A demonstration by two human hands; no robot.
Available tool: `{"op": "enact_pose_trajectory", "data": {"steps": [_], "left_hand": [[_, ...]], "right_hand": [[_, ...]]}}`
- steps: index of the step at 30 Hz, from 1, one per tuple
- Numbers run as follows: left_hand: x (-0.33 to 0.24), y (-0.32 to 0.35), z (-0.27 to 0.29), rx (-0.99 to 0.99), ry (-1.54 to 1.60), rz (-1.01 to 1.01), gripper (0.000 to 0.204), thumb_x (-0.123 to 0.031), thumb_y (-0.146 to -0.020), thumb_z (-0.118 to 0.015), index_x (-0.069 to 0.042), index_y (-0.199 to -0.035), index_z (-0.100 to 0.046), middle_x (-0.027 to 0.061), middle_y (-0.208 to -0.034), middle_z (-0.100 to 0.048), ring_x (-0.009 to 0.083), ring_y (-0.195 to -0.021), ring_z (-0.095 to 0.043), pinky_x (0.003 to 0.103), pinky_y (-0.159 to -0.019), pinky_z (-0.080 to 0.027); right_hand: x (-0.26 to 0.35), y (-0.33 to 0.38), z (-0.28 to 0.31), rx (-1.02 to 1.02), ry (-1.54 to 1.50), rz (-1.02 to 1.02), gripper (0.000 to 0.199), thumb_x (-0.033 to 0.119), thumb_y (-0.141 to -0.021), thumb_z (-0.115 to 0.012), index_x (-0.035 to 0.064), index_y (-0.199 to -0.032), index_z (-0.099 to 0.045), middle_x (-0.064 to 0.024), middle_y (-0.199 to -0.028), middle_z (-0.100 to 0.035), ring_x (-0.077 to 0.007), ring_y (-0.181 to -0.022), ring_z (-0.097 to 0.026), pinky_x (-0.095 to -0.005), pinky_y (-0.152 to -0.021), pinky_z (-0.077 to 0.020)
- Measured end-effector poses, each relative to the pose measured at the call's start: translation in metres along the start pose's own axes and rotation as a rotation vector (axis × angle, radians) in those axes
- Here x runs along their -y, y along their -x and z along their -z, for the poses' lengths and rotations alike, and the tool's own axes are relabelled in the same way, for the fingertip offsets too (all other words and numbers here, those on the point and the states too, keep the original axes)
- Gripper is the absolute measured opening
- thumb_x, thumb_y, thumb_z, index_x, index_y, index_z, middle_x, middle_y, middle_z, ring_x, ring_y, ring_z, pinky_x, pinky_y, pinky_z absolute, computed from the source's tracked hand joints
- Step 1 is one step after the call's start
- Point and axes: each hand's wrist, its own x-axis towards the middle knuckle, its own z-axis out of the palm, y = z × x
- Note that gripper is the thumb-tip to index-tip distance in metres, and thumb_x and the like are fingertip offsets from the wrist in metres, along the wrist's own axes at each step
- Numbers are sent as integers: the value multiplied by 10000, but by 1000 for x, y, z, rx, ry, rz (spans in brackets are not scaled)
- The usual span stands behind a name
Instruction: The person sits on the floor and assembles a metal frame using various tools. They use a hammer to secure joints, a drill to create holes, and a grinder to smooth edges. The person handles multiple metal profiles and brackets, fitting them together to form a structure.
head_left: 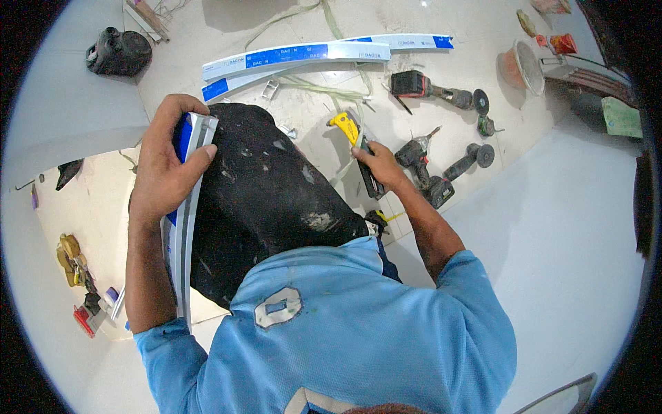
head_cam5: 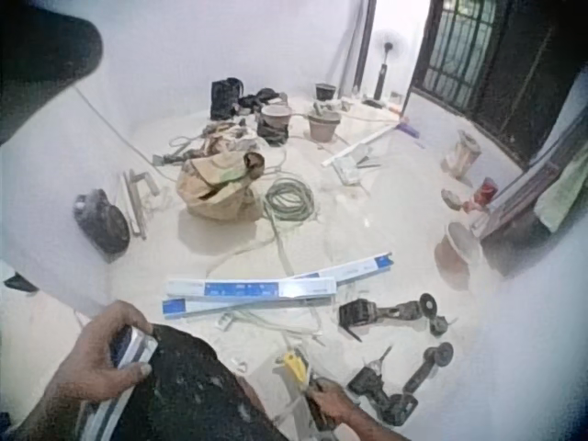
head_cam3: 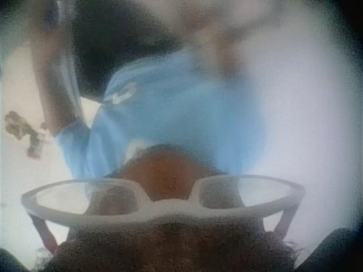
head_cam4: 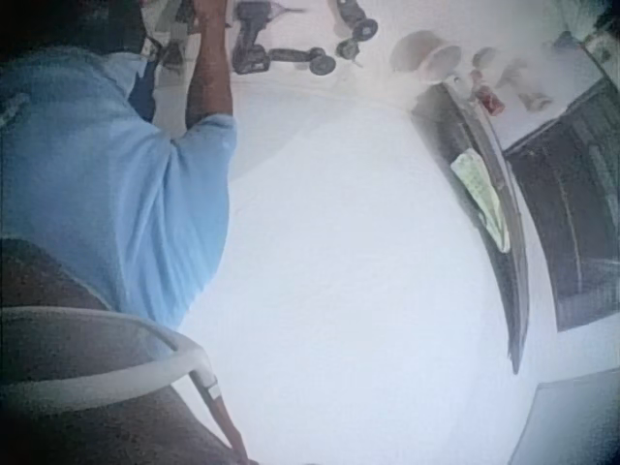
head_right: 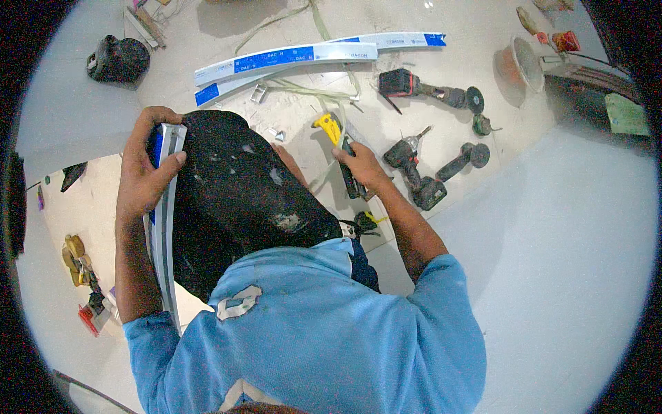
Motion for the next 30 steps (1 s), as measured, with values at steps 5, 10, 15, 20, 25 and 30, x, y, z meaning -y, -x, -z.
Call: {"op": "enact_pose_trajectory", "data": {"steps": [5,10,15,20,25,30], "left_hand": [[4,4,-2,-25,-31,-70,505,-141,-754,-736,-62,-1235,-608,126,-1110,-617,258,-1024,-617,393,-969,-486],[1,6,-1,-22,-37,4,526,-151,-744,-739,-83,-1250,-611,145,-1120,-624,287,-1042,-633,432,-962,-504],[-1,5,-1,-16,-42,17,526,-144,-744,-739,-93,-1252,-613,145,-1121,-621,297,-1053,-636,443,-974,-504],[-2,5,-2,-16,-34,14,516,-120,-744,-741,-81,-1240,-606,148,-1131,-610,308,-1065,-637,443,-992,-501],[-2,5,-1,-16,-25,-22,478,-105,-767,-735,-70,-1222,-595,172,-1132,-602,331,-1093,-636,439,-1021,-495],[-7,7,2,-14,-41,-1,455,-101,-774,-727,-65,-1207,-591,182,-1129,-601,347,-1098,-635,445,-1026,-492]], "right_hand": [[-7,5,7,4,-470,107,462,422,-989,-812,-21,-1093,-733,-39,-852,-664,-132,-787,-584,-339,-710,-481],[32,12,41,-180,60,110,449,398,-983,-796,-44,-1017,-727,-145,-839,-702,-257,-820,-684,-412,-765,-535],[70,31,65,-205,759,116,315,280,-975,-750,-19,-1063,-708,-275,-1058,-742,-458,-1014,-746,-564,-927,-583],[88,55,85,-453,816,176,297,209,-971,-713,3,-1177,-657,-267,-1091,-740,-465,-1039,-745,-572,-938,-590],[112,66,113,-408,339,233,289,265,-949,-784,-12,-928,-704,-169,-786,-681,-295,-725,-638,-457,-707,-504],[130,73,100,-378,-18,222,281,271,-990,-780,-4,-992,-723,-43,-760,-618,-144,-721,-543,-367,-675,-467]]}}
